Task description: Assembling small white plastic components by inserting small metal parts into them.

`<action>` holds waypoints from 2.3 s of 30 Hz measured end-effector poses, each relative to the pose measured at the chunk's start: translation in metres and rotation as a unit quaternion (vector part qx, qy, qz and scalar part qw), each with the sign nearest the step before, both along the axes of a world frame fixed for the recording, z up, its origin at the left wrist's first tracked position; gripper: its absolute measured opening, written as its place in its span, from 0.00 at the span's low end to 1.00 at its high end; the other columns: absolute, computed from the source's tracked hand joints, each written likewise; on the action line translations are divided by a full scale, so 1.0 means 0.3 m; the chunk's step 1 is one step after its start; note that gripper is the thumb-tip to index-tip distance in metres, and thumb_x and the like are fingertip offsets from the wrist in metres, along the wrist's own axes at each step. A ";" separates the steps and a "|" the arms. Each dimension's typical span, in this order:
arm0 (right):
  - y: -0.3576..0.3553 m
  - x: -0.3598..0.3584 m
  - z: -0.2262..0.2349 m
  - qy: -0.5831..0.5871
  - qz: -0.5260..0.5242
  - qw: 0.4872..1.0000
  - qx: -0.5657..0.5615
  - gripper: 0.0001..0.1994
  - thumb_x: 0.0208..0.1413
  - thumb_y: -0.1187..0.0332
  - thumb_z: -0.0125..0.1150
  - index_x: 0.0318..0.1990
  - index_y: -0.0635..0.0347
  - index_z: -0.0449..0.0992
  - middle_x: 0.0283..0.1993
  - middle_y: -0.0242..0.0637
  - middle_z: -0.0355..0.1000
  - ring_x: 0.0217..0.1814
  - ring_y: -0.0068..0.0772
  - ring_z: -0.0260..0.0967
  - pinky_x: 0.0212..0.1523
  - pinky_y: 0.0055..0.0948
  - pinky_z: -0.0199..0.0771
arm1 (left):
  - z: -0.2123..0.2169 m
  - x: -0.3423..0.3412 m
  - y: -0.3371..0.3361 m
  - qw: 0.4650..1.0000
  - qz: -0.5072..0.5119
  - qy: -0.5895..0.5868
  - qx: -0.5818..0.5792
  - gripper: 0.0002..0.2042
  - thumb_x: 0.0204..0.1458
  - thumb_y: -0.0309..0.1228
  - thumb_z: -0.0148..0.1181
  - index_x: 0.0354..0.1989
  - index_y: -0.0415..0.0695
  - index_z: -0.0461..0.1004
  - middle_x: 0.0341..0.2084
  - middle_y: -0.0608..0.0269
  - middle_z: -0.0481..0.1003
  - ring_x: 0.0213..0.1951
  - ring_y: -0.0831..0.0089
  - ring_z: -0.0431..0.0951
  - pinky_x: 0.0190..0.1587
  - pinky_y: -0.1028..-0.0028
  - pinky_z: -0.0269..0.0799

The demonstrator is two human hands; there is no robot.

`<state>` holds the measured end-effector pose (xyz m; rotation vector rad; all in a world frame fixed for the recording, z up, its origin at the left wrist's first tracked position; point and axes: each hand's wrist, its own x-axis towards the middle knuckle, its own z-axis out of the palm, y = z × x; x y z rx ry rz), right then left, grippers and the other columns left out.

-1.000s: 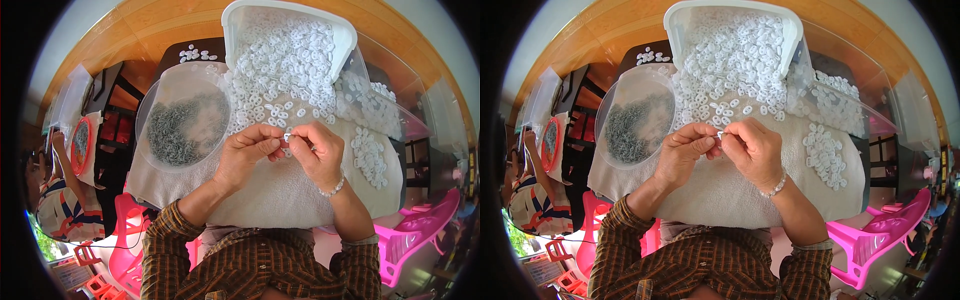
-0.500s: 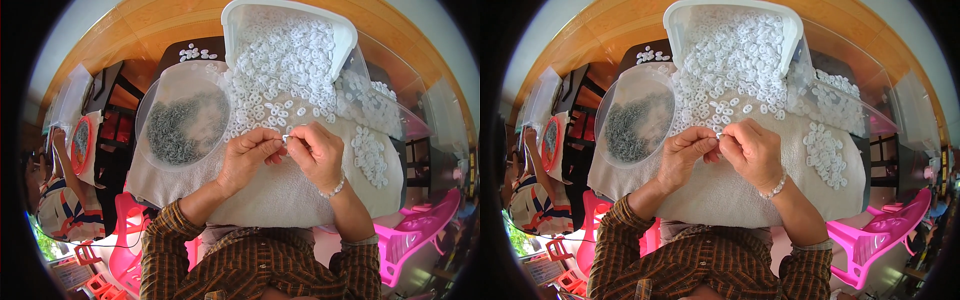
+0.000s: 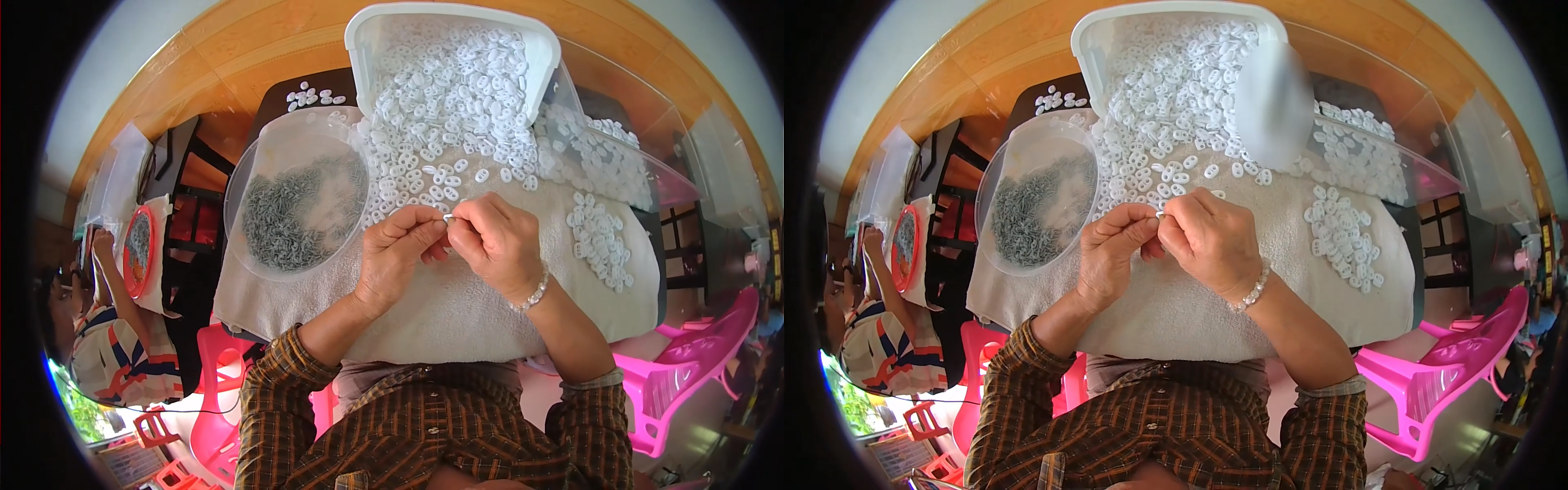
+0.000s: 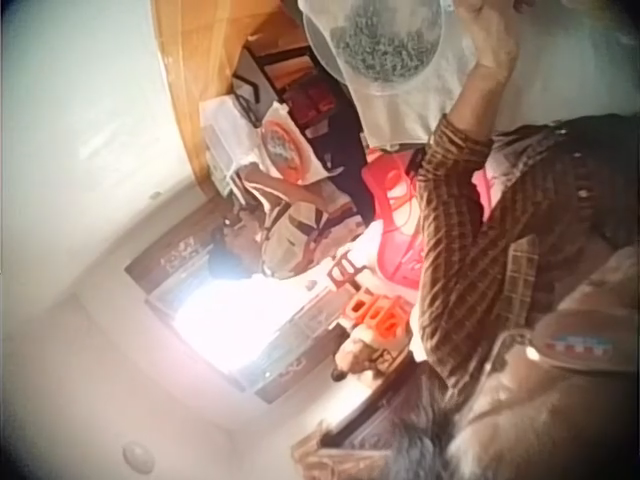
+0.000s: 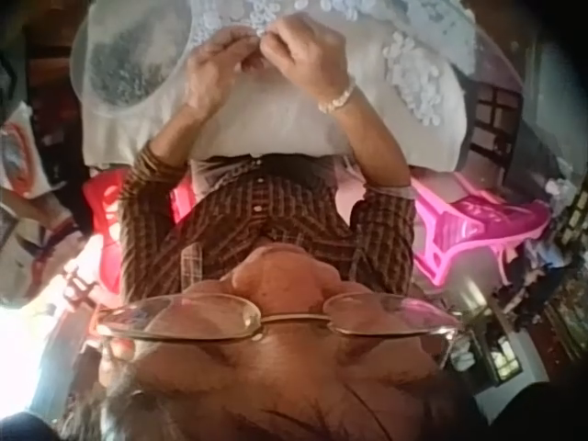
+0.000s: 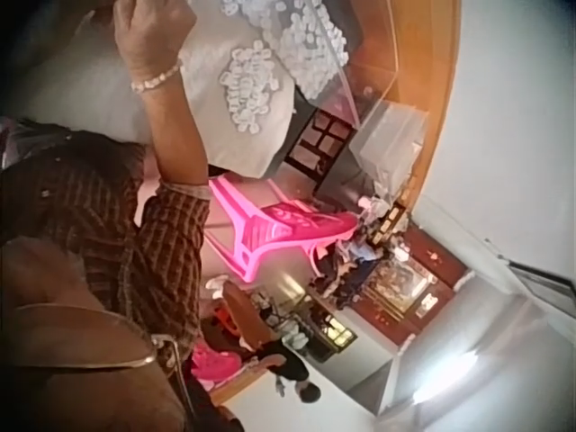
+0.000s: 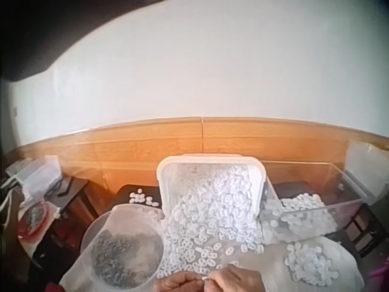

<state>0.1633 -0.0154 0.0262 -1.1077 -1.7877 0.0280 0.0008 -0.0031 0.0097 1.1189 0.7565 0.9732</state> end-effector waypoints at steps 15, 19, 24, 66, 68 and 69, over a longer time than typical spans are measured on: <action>0.001 0.016 -0.001 0.077 0.022 0.997 -0.018 0.03 0.45 0.78 0.61 0.27 0.62 0.72 0.22 0.35 0.69 0.19 0.29 0.68 0.20 0.25 0.66 | 0.005 0.029 -0.001 0.999 0.033 -0.016 0.017 0.05 0.56 0.25 0.56 0.38 0.37 0.75 0.25 0.62 0.76 0.26 0.75 0.75 0.29 0.78 0.67; -0.011 0.019 0.024 0.114 0.026 0.992 -0.047 0.03 0.46 0.77 0.61 0.27 0.62 0.73 0.22 0.34 0.69 0.19 0.26 0.67 0.20 0.24 0.65 | 0.011 0.034 -0.011 0.998 0.038 -0.036 0.028 0.06 0.56 0.25 0.57 0.39 0.37 0.75 0.26 0.61 0.76 0.26 0.74 0.75 0.30 0.77 0.69; -0.013 0.026 0.032 0.110 0.027 0.992 -0.046 0.02 0.46 0.77 0.61 0.27 0.63 0.74 0.22 0.33 0.68 0.19 0.24 0.66 0.19 0.22 0.64 | 0.024 0.035 -0.013 0.997 0.042 -0.042 0.041 0.07 0.56 0.25 0.57 0.40 0.37 0.75 0.27 0.61 0.76 0.26 0.75 0.75 0.30 0.77 0.70; -0.058 0.051 0.095 0.408 0.091 0.874 -0.248 0.03 0.51 0.77 0.55 0.31 0.67 0.74 0.19 0.29 0.68 0.17 0.16 0.62 0.19 0.16 0.62 | 0.062 -0.023 0.043 0.982 -0.110 -0.053 -0.142 0.13 0.59 0.32 0.53 0.50 0.42 0.74 0.26 0.65 0.75 0.25 0.80 0.71 0.27 0.81 0.65; -0.057 0.045 0.093 0.407 0.099 0.871 -0.258 0.03 0.51 0.77 0.55 0.31 0.67 0.74 0.19 0.29 0.68 0.17 0.16 0.62 0.19 0.16 0.62 | 0.056 -0.023 0.043 0.979 -0.106 -0.074 -0.159 0.14 0.59 0.31 0.52 0.52 0.42 0.72 0.28 0.63 0.75 0.25 0.80 0.71 0.27 0.81 0.65; -0.057 0.044 0.091 0.403 0.097 0.873 -0.256 0.03 0.51 0.77 0.55 0.31 0.67 0.74 0.19 0.29 0.68 0.17 0.16 0.62 0.19 0.16 0.62 | 0.051 -0.020 0.043 0.974 -0.107 -0.093 -0.177 0.15 0.60 0.31 0.51 0.54 0.42 0.70 0.29 0.62 0.76 0.25 0.80 0.72 0.27 0.81 0.65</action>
